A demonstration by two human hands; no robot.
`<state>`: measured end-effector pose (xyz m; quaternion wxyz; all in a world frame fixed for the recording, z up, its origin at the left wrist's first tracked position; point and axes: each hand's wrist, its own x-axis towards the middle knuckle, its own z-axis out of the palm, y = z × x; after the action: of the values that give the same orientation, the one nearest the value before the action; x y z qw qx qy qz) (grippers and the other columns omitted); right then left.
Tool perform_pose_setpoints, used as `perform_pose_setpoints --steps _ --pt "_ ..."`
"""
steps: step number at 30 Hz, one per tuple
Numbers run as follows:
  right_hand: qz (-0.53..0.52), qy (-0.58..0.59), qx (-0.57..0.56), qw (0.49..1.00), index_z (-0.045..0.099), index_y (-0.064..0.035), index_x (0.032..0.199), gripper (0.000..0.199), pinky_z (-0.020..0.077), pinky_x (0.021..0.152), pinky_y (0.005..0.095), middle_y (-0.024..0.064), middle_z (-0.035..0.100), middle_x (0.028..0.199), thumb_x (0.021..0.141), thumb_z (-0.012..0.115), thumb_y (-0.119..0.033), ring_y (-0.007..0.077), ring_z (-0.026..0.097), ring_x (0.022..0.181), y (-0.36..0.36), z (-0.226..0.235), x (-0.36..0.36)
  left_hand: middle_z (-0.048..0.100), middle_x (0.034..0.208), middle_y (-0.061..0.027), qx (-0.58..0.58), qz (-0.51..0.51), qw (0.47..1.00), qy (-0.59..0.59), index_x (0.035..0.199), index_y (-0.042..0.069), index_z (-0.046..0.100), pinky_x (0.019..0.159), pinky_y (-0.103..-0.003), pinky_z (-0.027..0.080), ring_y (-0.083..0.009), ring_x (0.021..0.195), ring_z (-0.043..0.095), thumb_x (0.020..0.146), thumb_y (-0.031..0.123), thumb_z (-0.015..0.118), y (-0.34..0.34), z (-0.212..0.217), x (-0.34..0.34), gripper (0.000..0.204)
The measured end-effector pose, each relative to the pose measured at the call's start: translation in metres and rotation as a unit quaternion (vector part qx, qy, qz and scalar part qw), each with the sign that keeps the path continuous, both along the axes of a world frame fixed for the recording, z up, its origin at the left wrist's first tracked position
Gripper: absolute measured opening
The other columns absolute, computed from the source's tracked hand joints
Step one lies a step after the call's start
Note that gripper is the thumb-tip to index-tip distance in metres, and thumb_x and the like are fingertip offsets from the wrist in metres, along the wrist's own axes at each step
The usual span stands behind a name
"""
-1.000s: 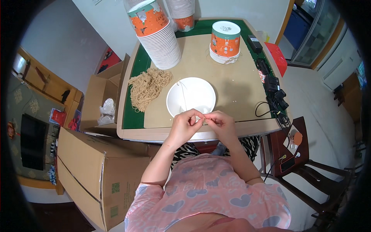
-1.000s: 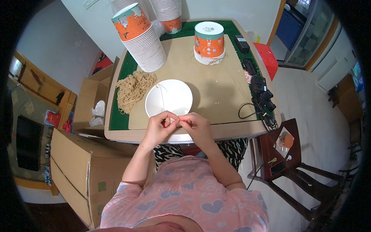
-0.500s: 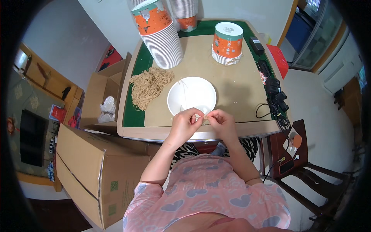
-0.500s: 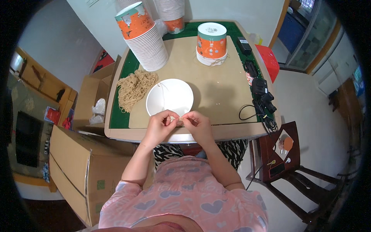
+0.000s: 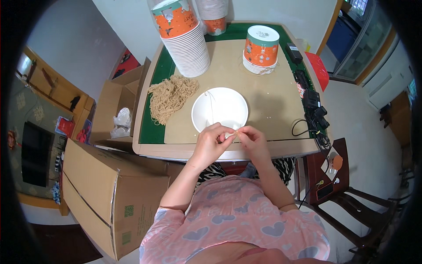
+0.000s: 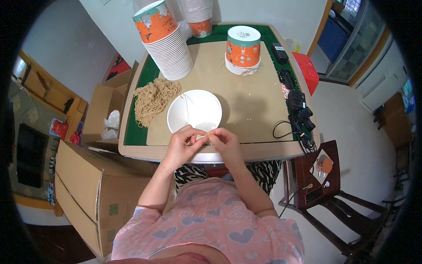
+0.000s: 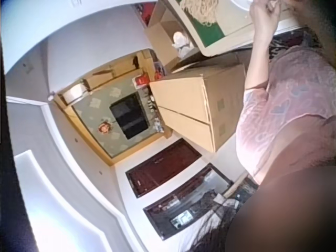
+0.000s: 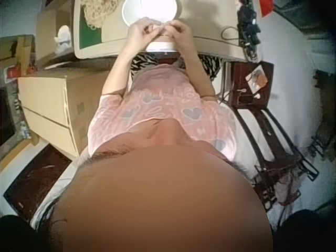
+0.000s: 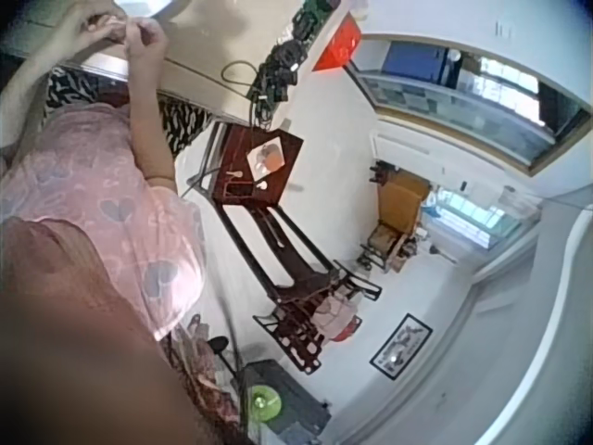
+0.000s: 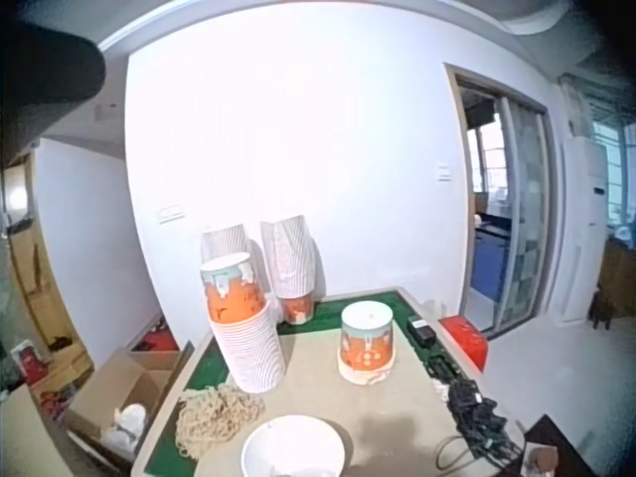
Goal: Threading and tying string around paper bowls for packaging.
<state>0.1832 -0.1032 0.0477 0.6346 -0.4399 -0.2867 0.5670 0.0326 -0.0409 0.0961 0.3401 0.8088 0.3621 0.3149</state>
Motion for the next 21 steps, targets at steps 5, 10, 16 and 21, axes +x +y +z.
perform_pose_setpoints --steps 5,10,16,21 --pt "-0.098 -0.158 0.079 0.979 0.063 -0.0007 0.094 0.008 0.0381 0.055 0.019 -0.0029 0.059 0.081 0.086 0.063 -0.003 0.0013 0.044 0.059 0.004 0.001 -0.011 0.053 0.066 -0.0046 -0.017 0.016 0.999 -0.049 0.086 0.005 0.069 0.052 -0.027 0.042 -0.0128 0.054 0.049 0.08 0.007 0.068 0.005 -0.007 -0.002 0.006" --pt "-0.119 -0.298 0.115 0.94 0.064 -0.0052 0.095 0.016 0.0376 0.051 0.0214 -0.0003 0.055 0.084 0.08 0.066 -0.001 0.0043 0.044 0.056 0.003 0.009 -0.006 0.054 0.072 -0.0001 -0.061 0.022 0.993 -0.094 0.088 0.0 0.068 0.056 -0.019 0.039 -0.0047 0.06 0.045 0.081 -0.001 0.065 0.009 -0.005 -0.008 0.007" --pt "-0.114 -0.433 0.145 0.882 0.064 -0.0078 0.093 0.019 0.0333 0.048 0.0216 0.0001 0.054 0.082 0.076 0.069 -0.002 0.0044 0.041 0.054 0.008 0.024 -0.013 0.055 0.073 0.0024 -0.085 0.03 0.99 -0.107 0.089 0.0 0.066 0.056 -0.018 0.038 -0.0025 0.062 0.046 0.084 0.0 0.065 0.009 0.0 -0.009 0.006" --pt "-0.085 -0.419 0.101 0.898 0.065 -0.0061 0.09 0.013 0.0349 0.047 0.0227 -0.0004 0.059 0.076 0.078 0.069 -0.004 0.0052 0.041 0.05 0.012 0.014 -0.012 0.056 0.07 0.0038 -0.098 0.047 0.987 -0.116 0.089 -0.001 0.066 0.054 -0.017 0.037 -0.0012 0.061 0.045 0.085 0.002 0.065 0.012 -0.009 -0.01 0.005"
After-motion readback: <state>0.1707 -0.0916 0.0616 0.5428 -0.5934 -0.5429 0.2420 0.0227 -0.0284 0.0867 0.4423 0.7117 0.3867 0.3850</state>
